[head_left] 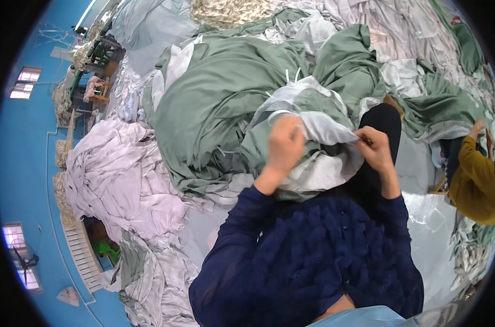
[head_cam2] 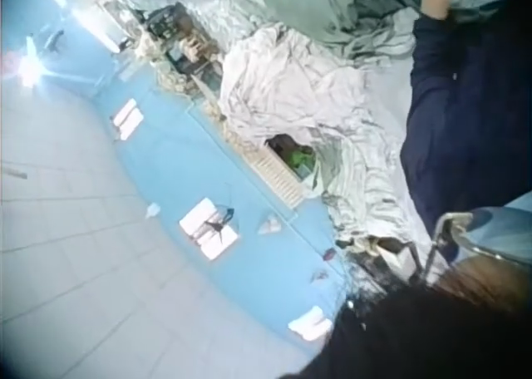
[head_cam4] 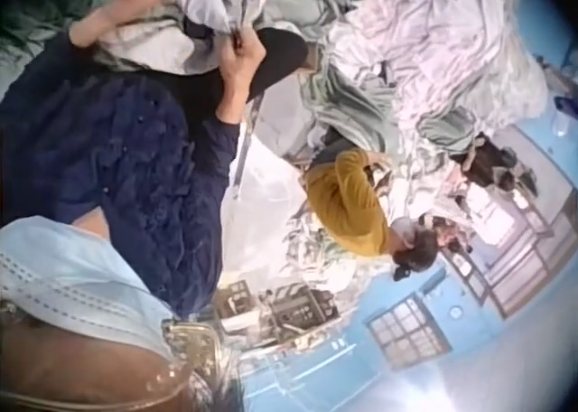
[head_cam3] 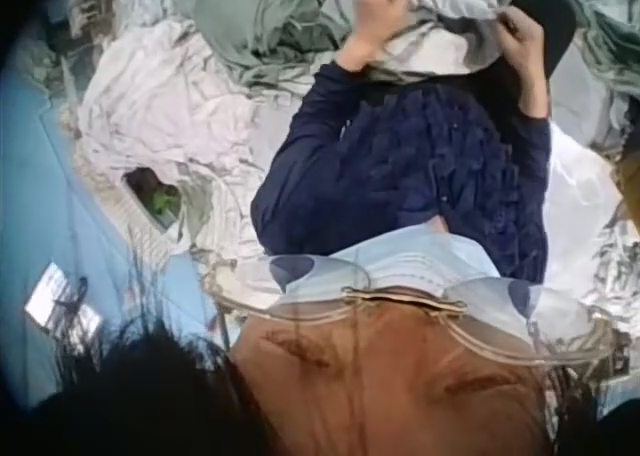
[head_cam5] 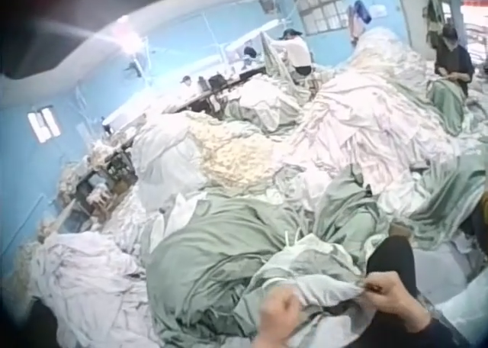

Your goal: Trimming threads and inspecting pillow components in a factory setting.

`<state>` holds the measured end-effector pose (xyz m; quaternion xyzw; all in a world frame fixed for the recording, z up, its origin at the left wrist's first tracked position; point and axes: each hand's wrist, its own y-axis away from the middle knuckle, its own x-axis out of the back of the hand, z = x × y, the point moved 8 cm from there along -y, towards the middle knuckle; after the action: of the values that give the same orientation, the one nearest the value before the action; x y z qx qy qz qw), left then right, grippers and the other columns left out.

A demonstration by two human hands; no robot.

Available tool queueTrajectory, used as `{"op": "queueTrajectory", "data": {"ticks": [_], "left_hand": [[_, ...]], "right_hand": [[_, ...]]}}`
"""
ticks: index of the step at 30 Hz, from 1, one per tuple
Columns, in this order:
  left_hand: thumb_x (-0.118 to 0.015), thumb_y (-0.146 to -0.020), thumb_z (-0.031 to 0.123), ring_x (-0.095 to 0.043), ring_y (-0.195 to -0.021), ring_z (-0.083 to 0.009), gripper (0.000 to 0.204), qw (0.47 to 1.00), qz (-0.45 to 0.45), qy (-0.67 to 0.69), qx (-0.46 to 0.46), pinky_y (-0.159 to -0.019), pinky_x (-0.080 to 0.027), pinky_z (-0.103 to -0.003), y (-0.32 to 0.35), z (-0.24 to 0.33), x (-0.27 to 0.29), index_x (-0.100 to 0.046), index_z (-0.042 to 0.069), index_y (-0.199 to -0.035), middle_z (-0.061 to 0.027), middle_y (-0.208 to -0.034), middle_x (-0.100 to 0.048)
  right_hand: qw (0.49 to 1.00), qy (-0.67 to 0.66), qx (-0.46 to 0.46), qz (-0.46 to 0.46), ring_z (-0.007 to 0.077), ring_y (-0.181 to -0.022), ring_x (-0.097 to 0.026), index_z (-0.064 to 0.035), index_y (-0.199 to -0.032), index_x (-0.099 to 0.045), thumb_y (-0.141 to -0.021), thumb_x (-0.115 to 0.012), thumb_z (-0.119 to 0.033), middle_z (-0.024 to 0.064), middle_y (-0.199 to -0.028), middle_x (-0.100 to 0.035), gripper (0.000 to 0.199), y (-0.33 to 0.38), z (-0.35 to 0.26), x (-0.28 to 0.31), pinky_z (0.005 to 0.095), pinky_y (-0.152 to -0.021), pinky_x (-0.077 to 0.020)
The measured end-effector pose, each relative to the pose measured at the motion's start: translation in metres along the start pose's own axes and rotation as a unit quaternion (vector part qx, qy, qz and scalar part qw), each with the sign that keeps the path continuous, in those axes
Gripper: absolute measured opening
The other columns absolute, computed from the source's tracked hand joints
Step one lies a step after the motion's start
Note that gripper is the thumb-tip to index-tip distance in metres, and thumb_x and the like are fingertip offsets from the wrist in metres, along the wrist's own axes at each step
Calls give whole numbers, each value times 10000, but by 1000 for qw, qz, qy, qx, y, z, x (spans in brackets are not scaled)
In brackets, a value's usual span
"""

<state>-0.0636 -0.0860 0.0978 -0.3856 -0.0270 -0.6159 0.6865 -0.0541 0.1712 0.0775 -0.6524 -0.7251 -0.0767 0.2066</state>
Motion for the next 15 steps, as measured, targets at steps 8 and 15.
{"op": "queueTrajectory", "data": {"ticks": [8, 15], "left_hand": [[-687, -735, 62, -539, -1132, -352, 494, 985, -146, -82, -30, -930, -453, -420, -60, -28, -41, -565, 37, -1213, -154, -1238, -569], [-736, -694, 91, -500, -1199, -369, 757, 855, -477, 2, -204, -984, -437, -436, -10, 49, -185, -443, 90, -1391, -185, -1380, -469]], "right_hand": [[989, -114, 8, 93, 119, -721, -507, 6, -782, -590, -746, -606, 1, 21, -769, -552, 40, 99, -16, 118, 248, -630, -366], [884, -239, -108, 386, 18, -545, -425, -38, -930, -635, -906, -616, -67, -46, -736, -571, 42, 219, 68, 155, 188, -482, -286]]}}
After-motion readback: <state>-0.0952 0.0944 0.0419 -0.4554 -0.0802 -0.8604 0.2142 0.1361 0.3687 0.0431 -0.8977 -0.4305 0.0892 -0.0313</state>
